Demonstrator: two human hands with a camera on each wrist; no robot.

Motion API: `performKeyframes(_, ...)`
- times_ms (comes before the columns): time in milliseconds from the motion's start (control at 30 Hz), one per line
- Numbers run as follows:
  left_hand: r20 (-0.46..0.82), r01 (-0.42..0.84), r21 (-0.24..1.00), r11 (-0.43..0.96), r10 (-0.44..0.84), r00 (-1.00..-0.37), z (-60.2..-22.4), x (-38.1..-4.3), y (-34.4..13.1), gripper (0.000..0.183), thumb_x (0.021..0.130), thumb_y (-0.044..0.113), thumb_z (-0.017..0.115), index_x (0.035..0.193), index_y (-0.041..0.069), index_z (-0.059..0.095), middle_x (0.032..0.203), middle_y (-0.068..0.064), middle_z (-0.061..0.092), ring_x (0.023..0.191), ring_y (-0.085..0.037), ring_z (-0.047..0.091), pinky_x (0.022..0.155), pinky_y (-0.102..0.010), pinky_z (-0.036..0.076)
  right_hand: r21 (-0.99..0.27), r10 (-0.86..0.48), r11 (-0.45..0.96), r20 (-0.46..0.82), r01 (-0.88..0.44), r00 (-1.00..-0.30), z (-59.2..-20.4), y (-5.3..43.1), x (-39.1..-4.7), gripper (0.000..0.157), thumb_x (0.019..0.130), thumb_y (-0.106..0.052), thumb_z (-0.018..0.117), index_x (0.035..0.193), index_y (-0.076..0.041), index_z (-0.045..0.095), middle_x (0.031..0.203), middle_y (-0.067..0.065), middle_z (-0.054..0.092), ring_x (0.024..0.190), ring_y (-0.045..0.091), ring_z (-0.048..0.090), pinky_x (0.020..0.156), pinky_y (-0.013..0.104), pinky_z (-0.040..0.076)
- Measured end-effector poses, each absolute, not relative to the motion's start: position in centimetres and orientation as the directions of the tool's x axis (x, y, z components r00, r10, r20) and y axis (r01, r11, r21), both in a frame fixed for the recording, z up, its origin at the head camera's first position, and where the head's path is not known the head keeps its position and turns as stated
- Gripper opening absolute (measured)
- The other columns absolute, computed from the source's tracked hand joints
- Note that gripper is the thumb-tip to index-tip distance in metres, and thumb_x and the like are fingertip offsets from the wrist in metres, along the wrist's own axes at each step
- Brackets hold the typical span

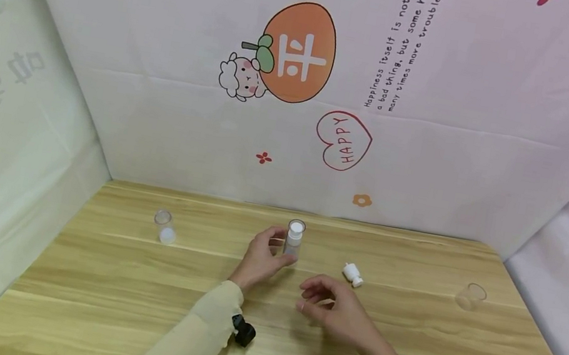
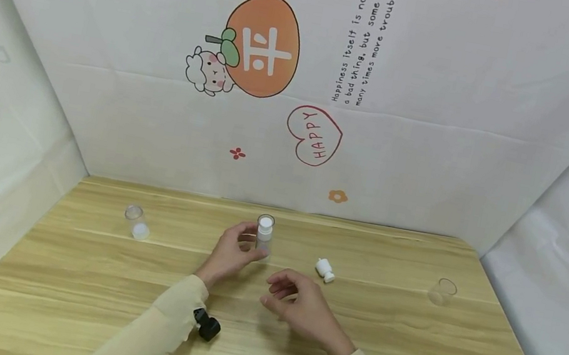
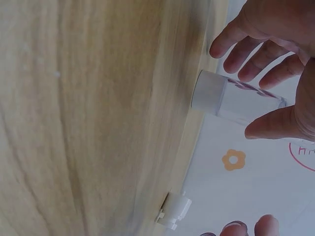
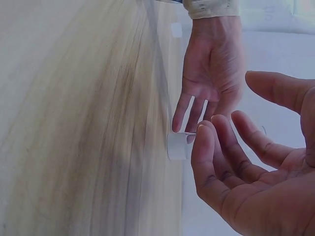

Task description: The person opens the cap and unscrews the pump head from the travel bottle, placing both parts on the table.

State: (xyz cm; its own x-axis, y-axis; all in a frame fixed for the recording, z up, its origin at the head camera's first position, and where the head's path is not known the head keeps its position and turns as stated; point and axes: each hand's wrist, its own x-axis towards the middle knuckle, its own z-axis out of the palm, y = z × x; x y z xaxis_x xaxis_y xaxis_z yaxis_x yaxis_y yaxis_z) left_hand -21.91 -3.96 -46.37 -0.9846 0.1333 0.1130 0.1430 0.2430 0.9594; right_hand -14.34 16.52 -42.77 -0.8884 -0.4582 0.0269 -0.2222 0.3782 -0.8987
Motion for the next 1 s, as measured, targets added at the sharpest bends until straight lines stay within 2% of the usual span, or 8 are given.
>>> performKeyframes(500, 0.069, 0.093, 0.970, 0.225, 0.114, -0.991, -46.5, -22.2, -3.1, 0.054, 0.085, 0.005, 0.081, 0.133, 0.000, 0.058, 0.130, -0.017, 0.061, 0.118, -0.035, 0.060, 0.102, -0.048, 0.048, -0.938, -0.401, 0.332, -0.043, -0.101, -0.915, -42.9, 16.9, -14.5, 0.036, 0.095, -0.014, 0.072, 0.125, 0.004, 0.061, 0.113, 0.019, 0.064, 0.100, 0.026, 0.062, 0.084, 0.031, 0.052)
performKeyframes(1000, 0.079, 0.101, 0.964, 0.246, 0.095, -0.992, -46.5, -22.5, -2.4, 0.046, 0.085, 0.003, 0.081, 0.126, -0.002, 0.061, 0.121, -0.019, 0.064, 0.113, -0.036, 0.063, 0.100, -0.047, 0.050, -0.947, -0.408, 0.309, -0.054, -0.083, -0.911, -42.7, 17.0, -14.7, 0.037, 0.096, -0.015, 0.071, 0.125, 0.006, 0.060, 0.114, 0.020, 0.064, 0.100, 0.028, 0.061, 0.082, 0.031, 0.052)
